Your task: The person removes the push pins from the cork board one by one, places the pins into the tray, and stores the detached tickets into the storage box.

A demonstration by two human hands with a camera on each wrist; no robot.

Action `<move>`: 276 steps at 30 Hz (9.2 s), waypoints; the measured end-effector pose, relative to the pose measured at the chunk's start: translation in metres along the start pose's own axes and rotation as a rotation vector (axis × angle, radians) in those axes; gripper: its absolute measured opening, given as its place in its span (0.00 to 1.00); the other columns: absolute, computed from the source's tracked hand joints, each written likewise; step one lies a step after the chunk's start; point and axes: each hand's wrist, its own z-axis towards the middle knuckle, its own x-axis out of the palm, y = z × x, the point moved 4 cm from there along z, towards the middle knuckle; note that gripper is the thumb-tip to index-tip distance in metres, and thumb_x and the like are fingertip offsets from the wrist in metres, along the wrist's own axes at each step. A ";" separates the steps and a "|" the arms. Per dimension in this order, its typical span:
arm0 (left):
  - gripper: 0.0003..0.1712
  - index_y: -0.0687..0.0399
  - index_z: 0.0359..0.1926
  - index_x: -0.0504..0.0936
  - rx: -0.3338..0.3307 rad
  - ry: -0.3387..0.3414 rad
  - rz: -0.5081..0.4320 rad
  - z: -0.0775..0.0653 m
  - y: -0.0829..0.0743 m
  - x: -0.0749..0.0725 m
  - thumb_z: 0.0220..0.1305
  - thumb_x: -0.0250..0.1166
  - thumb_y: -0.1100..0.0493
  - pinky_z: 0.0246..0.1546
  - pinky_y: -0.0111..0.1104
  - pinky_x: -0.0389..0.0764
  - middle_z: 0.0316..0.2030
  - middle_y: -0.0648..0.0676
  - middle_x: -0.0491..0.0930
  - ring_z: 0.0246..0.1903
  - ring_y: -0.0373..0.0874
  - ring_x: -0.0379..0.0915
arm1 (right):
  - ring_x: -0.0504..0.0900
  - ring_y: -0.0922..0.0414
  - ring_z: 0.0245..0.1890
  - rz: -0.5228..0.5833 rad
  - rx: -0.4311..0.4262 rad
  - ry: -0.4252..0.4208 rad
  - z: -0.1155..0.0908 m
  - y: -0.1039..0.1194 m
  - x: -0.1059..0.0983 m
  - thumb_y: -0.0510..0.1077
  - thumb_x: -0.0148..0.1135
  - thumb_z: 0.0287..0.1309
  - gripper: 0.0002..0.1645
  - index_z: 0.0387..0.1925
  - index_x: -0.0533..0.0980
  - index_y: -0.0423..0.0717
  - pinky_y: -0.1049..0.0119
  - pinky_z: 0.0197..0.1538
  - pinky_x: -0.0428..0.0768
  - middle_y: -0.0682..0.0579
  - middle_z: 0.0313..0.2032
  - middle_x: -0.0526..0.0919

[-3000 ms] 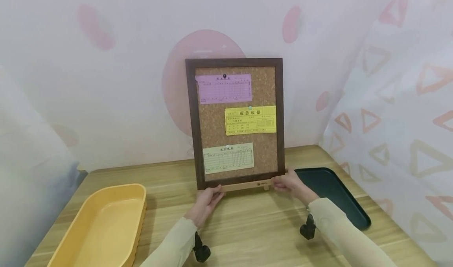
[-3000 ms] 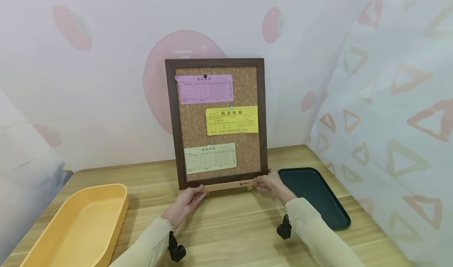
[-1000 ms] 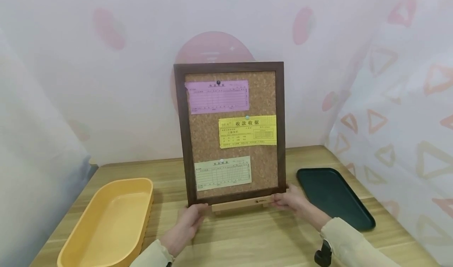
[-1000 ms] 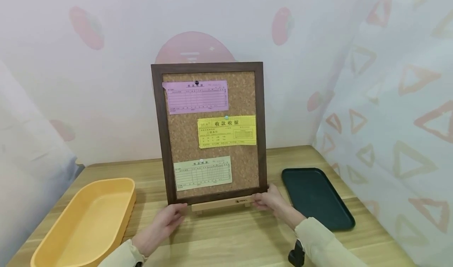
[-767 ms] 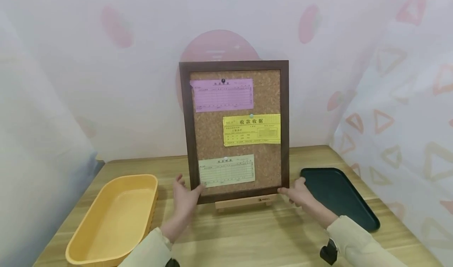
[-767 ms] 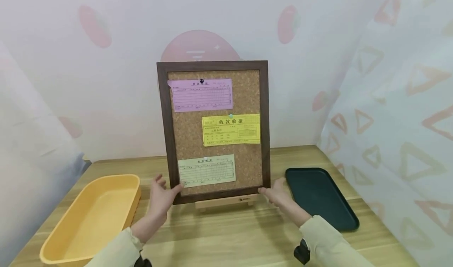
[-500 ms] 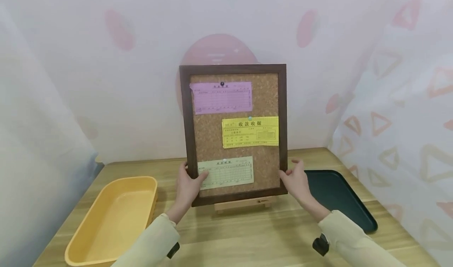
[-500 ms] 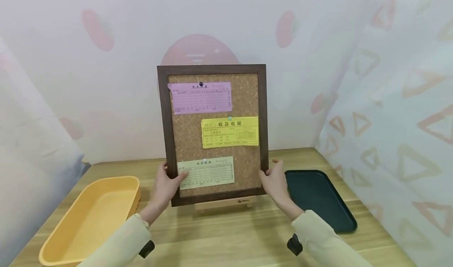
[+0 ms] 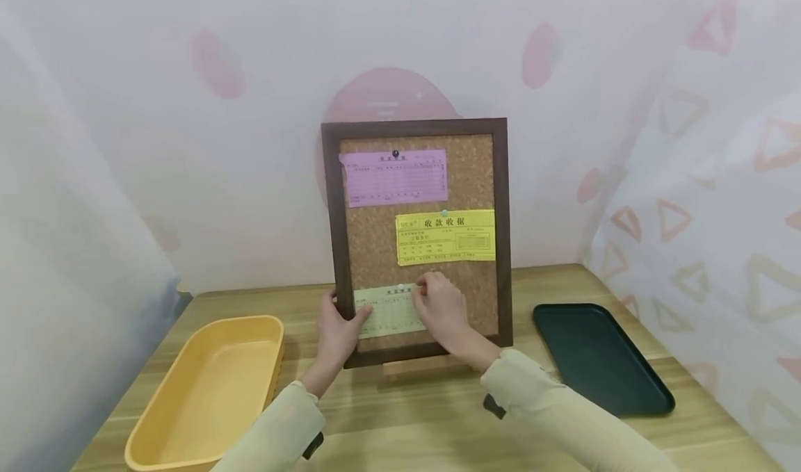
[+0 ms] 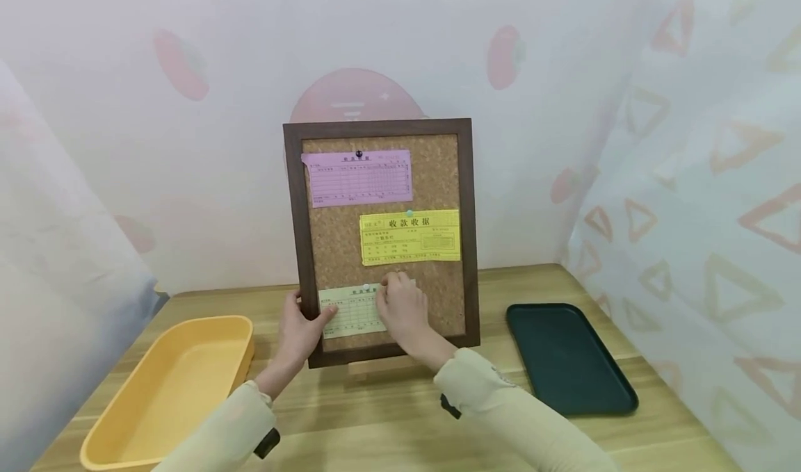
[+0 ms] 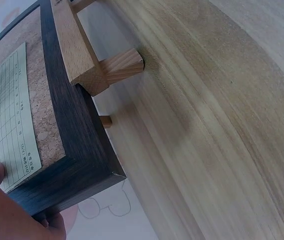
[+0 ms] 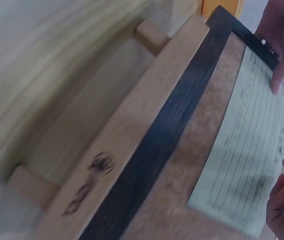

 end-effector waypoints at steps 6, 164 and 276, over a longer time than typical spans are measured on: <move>0.34 0.64 0.60 0.62 0.029 -0.021 0.016 -0.003 0.002 0.003 0.58 0.67 0.57 0.33 0.34 0.71 0.39 0.63 0.74 0.36 0.51 0.72 | 0.81 0.58 0.24 -0.001 -0.015 0.011 0.002 0.013 0.015 0.40 0.64 0.56 0.04 0.29 0.79 0.42 0.74 0.20 0.69 0.50 0.27 0.81; 0.22 0.56 0.49 0.70 0.559 -0.251 0.332 -0.012 -0.009 0.008 0.56 0.69 0.61 0.30 0.47 0.78 0.57 0.70 0.57 0.44 0.65 0.71 | 0.66 0.62 0.15 -0.399 -0.507 -0.098 0.006 0.025 0.019 0.35 0.67 0.43 0.09 0.28 0.75 0.39 0.75 0.13 0.68 0.47 0.25 0.74; 0.13 0.56 0.13 0.66 -0.063 0.237 0.794 -0.005 0.078 -0.187 0.51 0.43 0.67 0.14 0.31 0.59 0.11 0.49 0.62 0.13 0.40 0.56 | 0.73 0.53 0.21 -0.167 0.420 0.117 -0.070 -0.263 -0.098 0.35 0.55 0.43 0.02 0.23 0.72 0.39 0.62 0.27 0.68 0.46 0.20 0.78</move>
